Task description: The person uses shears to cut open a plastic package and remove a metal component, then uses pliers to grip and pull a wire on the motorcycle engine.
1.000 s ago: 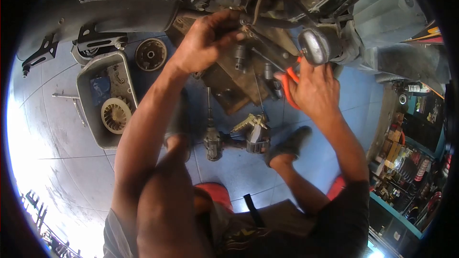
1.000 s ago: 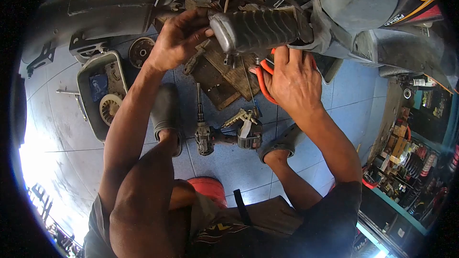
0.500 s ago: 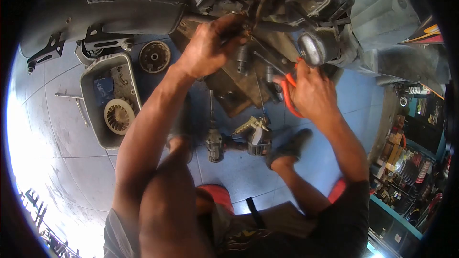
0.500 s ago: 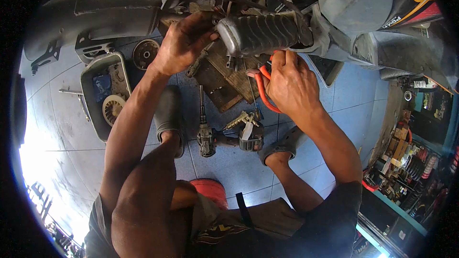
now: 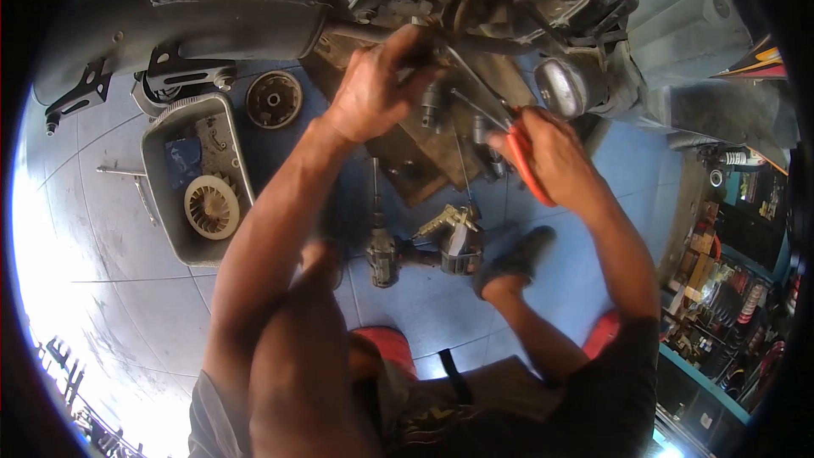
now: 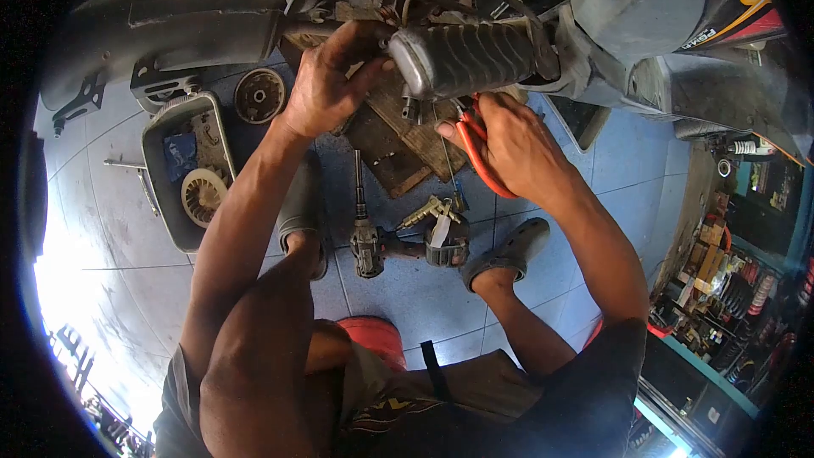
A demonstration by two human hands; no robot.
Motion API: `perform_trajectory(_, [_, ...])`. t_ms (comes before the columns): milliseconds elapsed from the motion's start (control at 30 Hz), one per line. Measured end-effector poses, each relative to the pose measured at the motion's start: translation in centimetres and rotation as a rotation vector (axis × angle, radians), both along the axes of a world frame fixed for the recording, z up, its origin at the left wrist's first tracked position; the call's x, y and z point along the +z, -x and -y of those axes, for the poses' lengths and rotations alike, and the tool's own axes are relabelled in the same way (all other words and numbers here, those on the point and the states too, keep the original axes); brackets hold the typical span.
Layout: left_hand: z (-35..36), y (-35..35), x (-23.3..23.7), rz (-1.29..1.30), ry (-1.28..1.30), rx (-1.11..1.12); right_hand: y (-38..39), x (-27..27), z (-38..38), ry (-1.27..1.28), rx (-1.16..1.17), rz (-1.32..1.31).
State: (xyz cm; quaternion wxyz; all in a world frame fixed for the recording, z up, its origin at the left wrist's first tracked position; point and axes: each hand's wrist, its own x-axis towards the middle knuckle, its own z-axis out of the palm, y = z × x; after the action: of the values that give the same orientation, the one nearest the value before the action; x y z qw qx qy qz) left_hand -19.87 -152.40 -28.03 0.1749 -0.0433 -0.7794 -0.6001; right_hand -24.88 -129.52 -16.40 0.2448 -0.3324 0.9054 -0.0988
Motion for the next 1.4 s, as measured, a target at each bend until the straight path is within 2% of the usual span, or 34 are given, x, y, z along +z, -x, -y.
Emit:
perform_trajectory(33, [-0.3,0.0,-0.2,0.009,-0.103,-0.012,-0.2,-0.2,-0.1,-0.001,-0.002,0.001])
perform_trajectory(100, [-1.0,-0.1,-0.7,0.017,-0.19,-0.003,-0.8,-0.8,-0.5,0.144,0.016,-0.209])
perform_trajectory(133, [-1.1,-0.1,-0.9,0.027,-0.273,0.01,-1.3,-1.3,-0.8,0.149,0.015,-0.212])
perform_trajectory(167, [-0.8,-0.1,-1.1,0.026,-0.265,0.009,-1.9,-1.9,-1.4,0.175,-0.029,-0.259])
perform_trajectory(267, [-0.3,-0.1,-0.5,0.03,-0.186,-0.017,-4.6,-4.2,-3.6,0.169,-0.128,-0.324])
perform_trajectory(333, [0.0,-0.1,1.1,0.147,-0.035,0.025,-6.9,-6.3,-5.3,0.091,-0.236,-0.382])
perform_trajectory(367, [0.0,0.1,1.1,0.143,-0.028,0.009,-7.9,-7.4,-6.4,-0.017,-0.239,-0.388])
perform_trajectory(400, [0.0,0.2,0.6,0.132,0.004,0.035,-8.6,-8.4,-7.5,-0.014,-0.259,-0.388])
perform_trajectory(467, [0.0,0.2,0.7,0.11,0.052,0.037,-9.6,-10.1,-9.5,-0.137,-0.127,-0.414])
perform_trajectory(567, [-0.1,0.1,1.6,0.132,0.158,0.142,-10.0,-10.8,-11.3,-0.266,-0.154,-0.347])
perform_trajectory(667, [-0.4,-0.2,1.9,0.072,0.177,0.152,-9.1,-11.2,-12.3,-0.233,-0.152,-0.316])
perform_trajectory(700, [-0.4,-0.4,2.2,0.085,0.296,0.149,-8.6,-11.9,-12.6,-0.219,-0.183,-0.291])
perform_trajectory(833, [0.3,0.5,2.0,0.146,0.546,0.062,-5.8,-14.9,-13.0,-0.023,-0.023,-0.422])
perform_trajectory(900, [-0.3,0.5,2.0,0.038,0.442,0.065,-4.5,-16.5,-12.7,0.107,-0.079,-0.332])
perform_trajectory(933, [-0.8,0.3,1.8,0.078,0.222,0.006,-4.4,-16.9,-12.7,0.106,-0.144,-0.305])
perform_trajectory(967, [-1.2,0.4,1.8,0.116,0.003,-0.051,-4.0,-17.1,-12.9,0.09,-0.042,-0.343])
perform_trajectory(1000, [-1.5,0.7,2.2,0.025,0.2,-0.054,-3.6,-16.5,-13.2,0.065,0.06,-0.383])
perform_trajectory(1033, [-0.8,0.9,0.5,-0.01,0.18,-0.09,-3.3,-15.6,-13.9,0.048,-0.007,-0.371])
perform_trajectory(1100, [-2.2,1.2,0.8,-0.004,0.165,-0.179,-2.8,-12.6,-16.0,-0.284,0.425,-0.309])
perform_trajectory(1133, [-3.2,1.2,0.8,0.008,0.158,-0.243,-3.1,-12.5,-17.6,-0.294,0.366,-0.28])
perform_trajectory(1200, [-4.6,0.8,1.2,0.139,0.09,-0.01,-3.4,-12.4,-20.0,-0.054,-0.142,-0.034])
perform_trajectory(1233, [-4.4,0.8,1.0,0.135,0.104,-0.059,-3.7,-11.4,-21.5,-0.053,-0.277,0.129])
perform_trajectory(1333, [-3.0,1.4,-0.6,0.037,0.179,-0.105,-6.8,-9.8,-24.6,0.058,-0.489,0.08])
perform_trajectory(1400, [-2.5,2.0,-0.6,0.019,0.319,-0.048,-8.9,-7.7,-24.4,-0.034,-0.56,-0.001])
